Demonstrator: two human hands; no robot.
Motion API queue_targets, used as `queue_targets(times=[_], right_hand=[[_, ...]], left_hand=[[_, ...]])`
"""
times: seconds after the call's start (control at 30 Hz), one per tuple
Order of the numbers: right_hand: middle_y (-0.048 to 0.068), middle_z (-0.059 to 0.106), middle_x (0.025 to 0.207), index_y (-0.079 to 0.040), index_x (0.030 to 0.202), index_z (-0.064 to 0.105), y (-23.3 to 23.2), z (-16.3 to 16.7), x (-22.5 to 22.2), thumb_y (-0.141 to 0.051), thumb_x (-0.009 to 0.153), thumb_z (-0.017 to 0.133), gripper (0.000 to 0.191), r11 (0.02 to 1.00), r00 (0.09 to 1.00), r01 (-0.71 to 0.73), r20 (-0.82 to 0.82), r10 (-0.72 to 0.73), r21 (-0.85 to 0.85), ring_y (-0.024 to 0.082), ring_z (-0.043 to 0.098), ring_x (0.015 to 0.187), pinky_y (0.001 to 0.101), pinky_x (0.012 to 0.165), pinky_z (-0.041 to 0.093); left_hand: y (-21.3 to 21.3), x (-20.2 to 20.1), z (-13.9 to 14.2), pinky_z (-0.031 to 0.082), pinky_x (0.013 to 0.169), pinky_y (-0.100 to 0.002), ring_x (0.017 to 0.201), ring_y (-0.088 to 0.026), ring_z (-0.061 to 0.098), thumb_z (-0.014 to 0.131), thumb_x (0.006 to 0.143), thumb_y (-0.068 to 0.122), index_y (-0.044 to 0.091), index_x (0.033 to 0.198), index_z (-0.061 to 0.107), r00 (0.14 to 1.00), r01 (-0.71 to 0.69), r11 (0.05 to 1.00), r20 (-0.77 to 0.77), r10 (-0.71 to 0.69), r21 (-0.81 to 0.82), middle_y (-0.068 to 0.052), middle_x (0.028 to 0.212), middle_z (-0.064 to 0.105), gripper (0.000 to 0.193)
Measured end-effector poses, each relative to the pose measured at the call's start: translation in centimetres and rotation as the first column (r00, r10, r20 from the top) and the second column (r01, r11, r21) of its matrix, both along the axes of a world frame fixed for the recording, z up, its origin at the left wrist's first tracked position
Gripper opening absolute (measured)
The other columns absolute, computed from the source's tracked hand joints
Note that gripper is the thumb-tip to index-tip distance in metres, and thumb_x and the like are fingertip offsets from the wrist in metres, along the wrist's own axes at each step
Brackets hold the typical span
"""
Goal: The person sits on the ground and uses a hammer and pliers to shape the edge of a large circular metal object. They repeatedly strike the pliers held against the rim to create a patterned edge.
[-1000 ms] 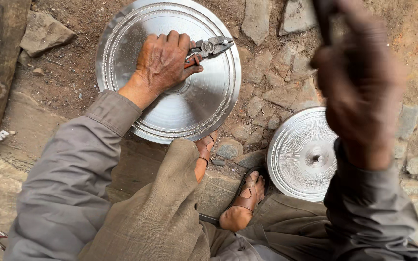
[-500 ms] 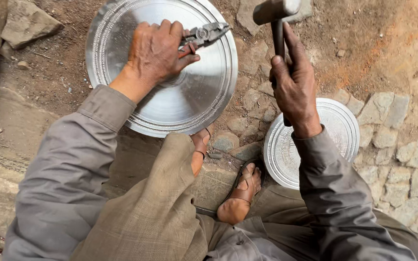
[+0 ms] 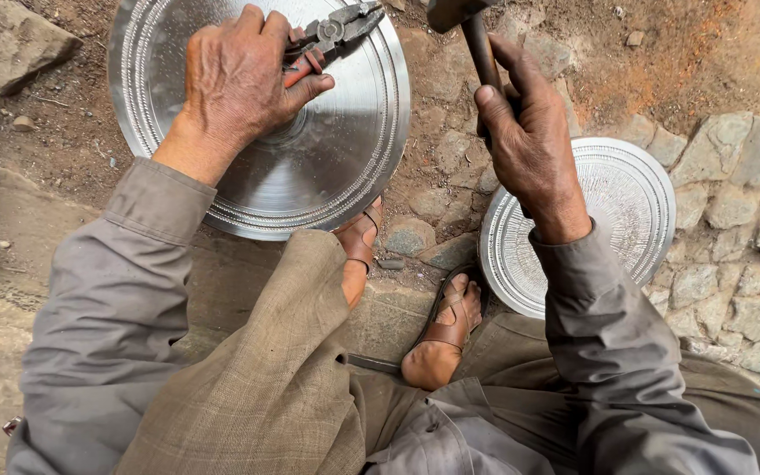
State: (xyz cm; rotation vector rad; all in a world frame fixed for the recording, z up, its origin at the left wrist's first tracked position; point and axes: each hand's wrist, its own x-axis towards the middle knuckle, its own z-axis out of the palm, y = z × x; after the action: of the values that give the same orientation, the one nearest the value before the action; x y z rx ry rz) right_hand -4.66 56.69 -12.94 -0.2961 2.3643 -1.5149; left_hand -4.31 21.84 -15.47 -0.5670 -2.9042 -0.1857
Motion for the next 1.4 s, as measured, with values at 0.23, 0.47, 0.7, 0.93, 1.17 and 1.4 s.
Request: queue_targets(times=[0.23,0.47,0.7,0.93,1.17,1.4], right_hand=[[-0.001,0.060,0.087,-0.010,0.161,0.048,-0.1,0.5,-0.5,-0.009,0.119,0.056,0.043,1.000,0.999,-0.020,-0.046,0.020,-0.012,0.008,0.058,0.076,0.0276,0.065,0.047],[0.004,0.065,0.098,-0.009,0.159,0.045,1.2,-1.7,-0.5,-0.008,0.119,0.057,0.042,0.998,0.996,-0.025,-0.091,0.020,-0.062,0.010,0.061,0.079,0.0298,0.069,0.054],[0.004,0.066,0.091,-0.010,0.162,0.044,1.3,-2.5,-0.5,-0.010,0.126,0.058,0.039,0.995,0.993,-0.065,-0.108,0.058,-0.071,0.010,0.061,0.075,0.0288,0.066,0.054],[0.006,0.066,0.087,-0.013,0.163,0.039,1.7,-3.2,0.2,-0.012,0.124,0.058,0.043,0.994,0.983,-0.095,-0.155,0.102,0.053,0.013,0.065,0.079,0.0313,0.069,0.057],[0.010,0.068,0.096,-0.010,0.156,0.043,-2.1,3.6,-1.3,-0.010,0.115,0.057,0.043,0.945,0.933,-0.159,-0.269,0.238,0.287,0.017,0.062,0.076,0.0336,0.062,0.051],[0.013,0.066,0.110,-0.011,0.159,0.041,-3.0,14.5,-2.1,-0.012,0.114,0.056,0.047,0.973,0.874,-0.138,-0.484,0.030,-0.188,0.015,0.057,0.065,0.0300,0.054,0.050]], left_hand=[[-0.1,0.1,-0.8,0.052,0.063,-0.036,0.076,-0.023,0.068,0.087,0.091,0.064,0.006,0.100,0.067,0.999,0.026,0.999,-0.022,-0.026,-0.024,-0.007,0.088,0.064,0.063],[0.0,0.5,-0.8,0.052,0.068,-0.038,0.083,-0.025,0.068,0.091,0.087,0.052,0.007,0.105,0.068,0.994,0.068,0.997,-0.083,-0.065,0.037,-0.006,0.091,0.068,0.054],[0.1,0.8,-0.9,0.051,0.071,-0.039,0.082,-0.025,0.067,0.090,0.087,0.056,0.011,0.108,0.070,0.996,0.062,0.997,-0.063,-0.065,-0.042,-0.005,0.090,0.069,0.054],[-0.1,0.7,-1.3,0.046,0.073,-0.037,0.084,-0.021,0.065,0.086,0.087,0.063,0.016,0.106,0.069,0.987,0.079,0.988,-0.128,-0.096,-0.129,-0.001,0.089,0.066,0.053],[0.1,0.3,-0.3,0.048,0.077,-0.036,0.091,-0.021,0.064,0.082,0.088,0.069,0.009,0.099,0.062,0.986,0.039,0.992,-0.157,-0.058,-0.122,-0.004,0.092,0.061,0.065],[-0.4,0.5,-0.1,0.046,0.069,-0.035,0.083,-0.019,0.061,0.077,0.087,0.081,0.008,0.090,0.060,0.988,-0.005,0.988,-0.152,-0.019,-0.157,-0.004,0.088,0.057,0.074]])
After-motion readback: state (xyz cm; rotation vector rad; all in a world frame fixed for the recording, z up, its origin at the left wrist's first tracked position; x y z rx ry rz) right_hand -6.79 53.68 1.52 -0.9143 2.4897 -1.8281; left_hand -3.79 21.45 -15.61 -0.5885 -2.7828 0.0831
